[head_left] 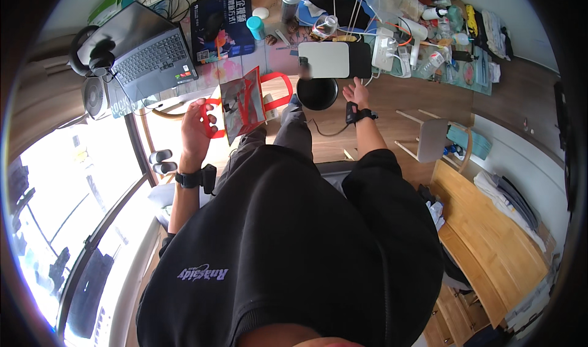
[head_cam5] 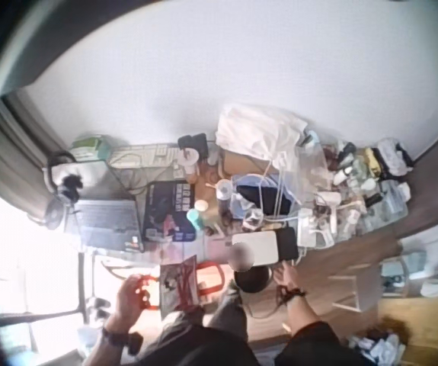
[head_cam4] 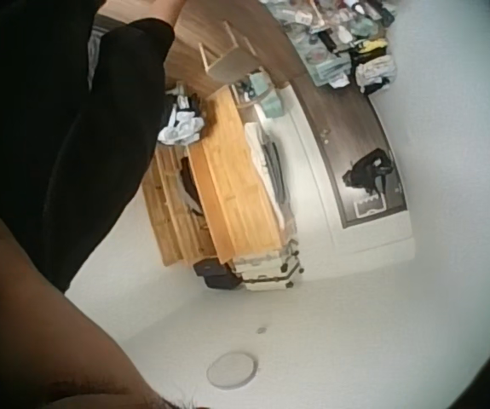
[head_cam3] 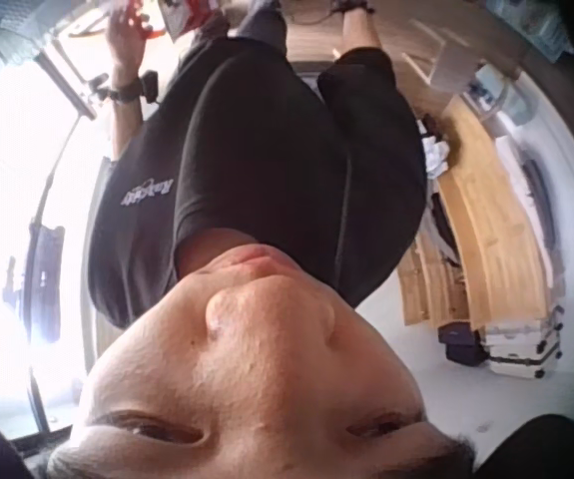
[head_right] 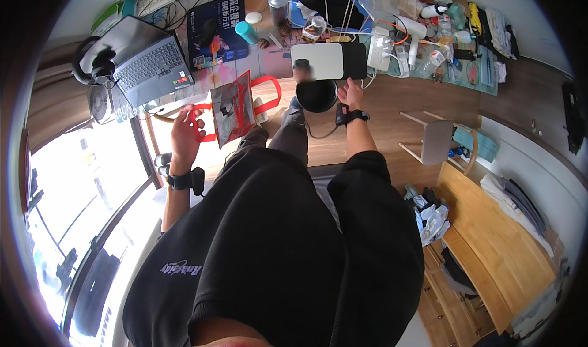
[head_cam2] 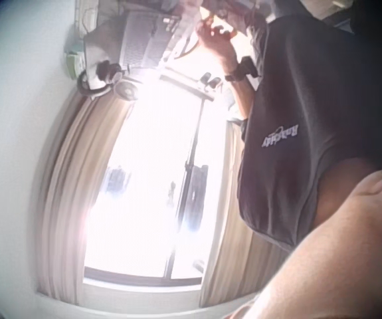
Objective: The person gathers several small items from a cluttered desk, including a laptop, a small bottle, a red plastic frame, a black pouch, a yellow cloth, and a plastic bag. They place these items into a red and yellow tote bag, then set the bag on the floor. The person then picks up a small tube and applies its contents to their hand.
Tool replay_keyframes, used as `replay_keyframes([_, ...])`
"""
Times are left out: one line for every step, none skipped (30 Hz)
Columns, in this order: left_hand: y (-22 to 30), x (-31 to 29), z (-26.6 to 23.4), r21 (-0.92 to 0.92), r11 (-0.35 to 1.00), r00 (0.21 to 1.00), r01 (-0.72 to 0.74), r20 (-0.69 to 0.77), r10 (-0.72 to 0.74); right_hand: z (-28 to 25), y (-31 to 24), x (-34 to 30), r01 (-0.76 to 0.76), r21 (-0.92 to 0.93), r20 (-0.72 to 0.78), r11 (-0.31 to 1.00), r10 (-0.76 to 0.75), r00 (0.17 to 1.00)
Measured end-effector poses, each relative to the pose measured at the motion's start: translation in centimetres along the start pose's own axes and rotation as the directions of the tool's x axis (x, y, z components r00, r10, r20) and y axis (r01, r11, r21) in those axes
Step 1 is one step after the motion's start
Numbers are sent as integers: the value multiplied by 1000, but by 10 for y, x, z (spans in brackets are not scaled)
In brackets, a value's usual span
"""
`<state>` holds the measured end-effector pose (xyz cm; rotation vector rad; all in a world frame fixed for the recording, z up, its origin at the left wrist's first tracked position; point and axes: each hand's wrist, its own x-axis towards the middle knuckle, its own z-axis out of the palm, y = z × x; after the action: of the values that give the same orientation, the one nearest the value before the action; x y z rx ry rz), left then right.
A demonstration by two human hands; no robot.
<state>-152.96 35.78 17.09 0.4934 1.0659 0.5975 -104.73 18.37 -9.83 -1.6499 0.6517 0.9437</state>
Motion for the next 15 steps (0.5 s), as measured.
replay_keyframes([-3, 0, 7, -5, 1000, 999, 7, -32, -7, -3, -1, 17, -19, 47, 119, 999, 13, 993])
replay_keyframes([-4, 2, 14, -19, 1000, 998, 10, -65, -12, -1, 0, 29, -43, 98, 185, 994, 24, 982])
replay_keyframes([-8, 2, 21, -32, 999, 997, 1, -73, -3, 1, 2, 37, -127, 136, 250, 983, 90, 964])
replay_keyframes([-12, 2, 28, -29, 1000, 996, 8, -83, -10, 6, 3, 41, -160, 248, 412, 955, 46, 910])
replay_keyframes([-16, 4, 34, -66, 997, 993, 24, -117, -32, 11, 6, 40, -95, 216, 324, 972, 21, 946])
replay_keyframes([-20, 4, 40, -59, 998, 993, 16, -118, -23, 16, 6, 37, -75, 155, 282, 985, 28, 959])
replay_keyframes([-24, 6, 44, -78, 997, 993, 16, -113, -25, 20, 8, 30, -40, 84, 201, 996, 23, 979])
replay_keyframes([-28, 7, 48, -71, 997, 993, 2, -116, -10, 23, 7, 22, 10, 83, 211, 996, -28, 977])
replay_keyframes([-33, 7, 52, -65, 998, 993, -9, -118, 1, 25, 6, 12, 9, 131, 286, 991, -46, 957])
replay_keyframes([-37, 8, 55, -41, 998, 994, -36, -108, 31, 24, 3, 1, 33, 173, 292, 984, -83, 953])
replay_keyframes([-40, 8, 57, 21, 998, 991, -57, -121, 59, 22, -1, -12, 72, 206, 238, 976, -121, 964])
replay_keyframes([-43, 10, 59, 41, 997, 987, -63, -144, 68, 18, -5, -24, 58, 294, 383, 954, -173, 907])
replay_keyframes([-46, 9, 60, 59, 996, 983, -72, -164, 81, 14, -11, -36, 93, 305, 435, 948, -226, 872])
replay_keyframes([-49, 10, 61, 65, 995, 982, -74, -170, 84, 8, -15, -49, 145, 320, 457, 936, -286, 842])
replay_keyframes([-51, 10, 62, 72, 994, 981, -76, -176, 88, 3, -21, -60, 178, 345, 537, 921, -349, 768])
